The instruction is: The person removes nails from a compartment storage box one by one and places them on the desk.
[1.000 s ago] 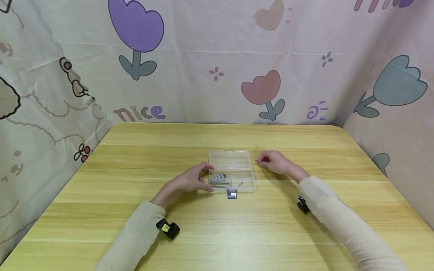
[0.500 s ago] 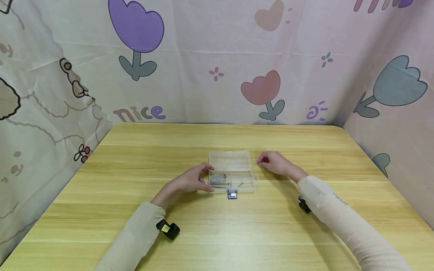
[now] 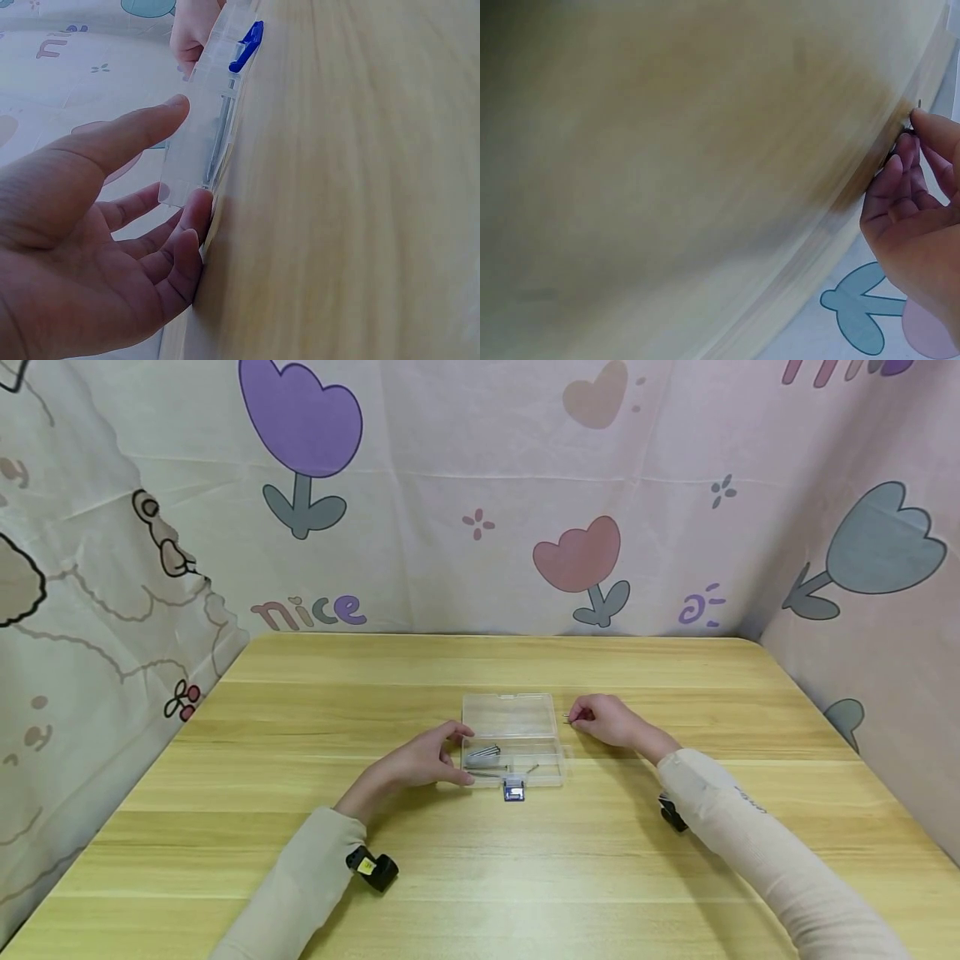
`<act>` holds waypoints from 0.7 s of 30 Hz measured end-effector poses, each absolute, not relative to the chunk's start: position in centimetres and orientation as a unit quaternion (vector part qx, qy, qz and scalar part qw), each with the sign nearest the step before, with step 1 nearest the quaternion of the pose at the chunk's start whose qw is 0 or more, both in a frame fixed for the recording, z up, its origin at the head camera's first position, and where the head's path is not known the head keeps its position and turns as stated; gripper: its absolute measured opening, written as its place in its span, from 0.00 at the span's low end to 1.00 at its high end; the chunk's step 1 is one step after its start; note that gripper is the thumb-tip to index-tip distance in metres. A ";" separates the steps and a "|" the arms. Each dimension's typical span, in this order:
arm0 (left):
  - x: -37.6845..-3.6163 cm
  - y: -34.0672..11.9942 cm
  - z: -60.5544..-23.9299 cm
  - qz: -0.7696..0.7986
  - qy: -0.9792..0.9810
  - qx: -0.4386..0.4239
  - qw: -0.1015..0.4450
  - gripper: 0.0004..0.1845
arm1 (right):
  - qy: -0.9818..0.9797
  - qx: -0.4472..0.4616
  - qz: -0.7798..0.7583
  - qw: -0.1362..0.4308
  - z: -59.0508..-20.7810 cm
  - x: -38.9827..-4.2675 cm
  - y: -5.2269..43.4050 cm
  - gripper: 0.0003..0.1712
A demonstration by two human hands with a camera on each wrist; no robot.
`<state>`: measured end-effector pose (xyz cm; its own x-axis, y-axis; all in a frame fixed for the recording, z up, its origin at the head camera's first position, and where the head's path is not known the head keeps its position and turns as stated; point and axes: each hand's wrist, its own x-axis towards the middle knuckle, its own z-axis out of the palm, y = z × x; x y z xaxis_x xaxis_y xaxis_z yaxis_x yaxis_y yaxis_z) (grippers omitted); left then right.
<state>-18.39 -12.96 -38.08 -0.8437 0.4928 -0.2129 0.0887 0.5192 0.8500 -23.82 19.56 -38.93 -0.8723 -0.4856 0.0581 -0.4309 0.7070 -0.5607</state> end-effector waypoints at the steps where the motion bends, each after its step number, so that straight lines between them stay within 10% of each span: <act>1: -18.4 -12.9 -38.1 0.460 0.843 0.170 0.221 0.38 | 0.923 -0.248 -0.291 0.047 -38.9 -23.8 19.5 0.03; 21: -18.5 -12.9 -38.3 0.458 0.845 0.163 0.221 0.37 | 0.927 -0.246 -0.280 0.049 -38.7 -23.7 19.5 0.02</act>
<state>-18.53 -12.89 -38.30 -0.8488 0.4786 -0.2249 0.0729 0.5272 0.8466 -23.66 19.49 -38.72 -0.8744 -0.4828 0.0476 -0.4284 0.7225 -0.5427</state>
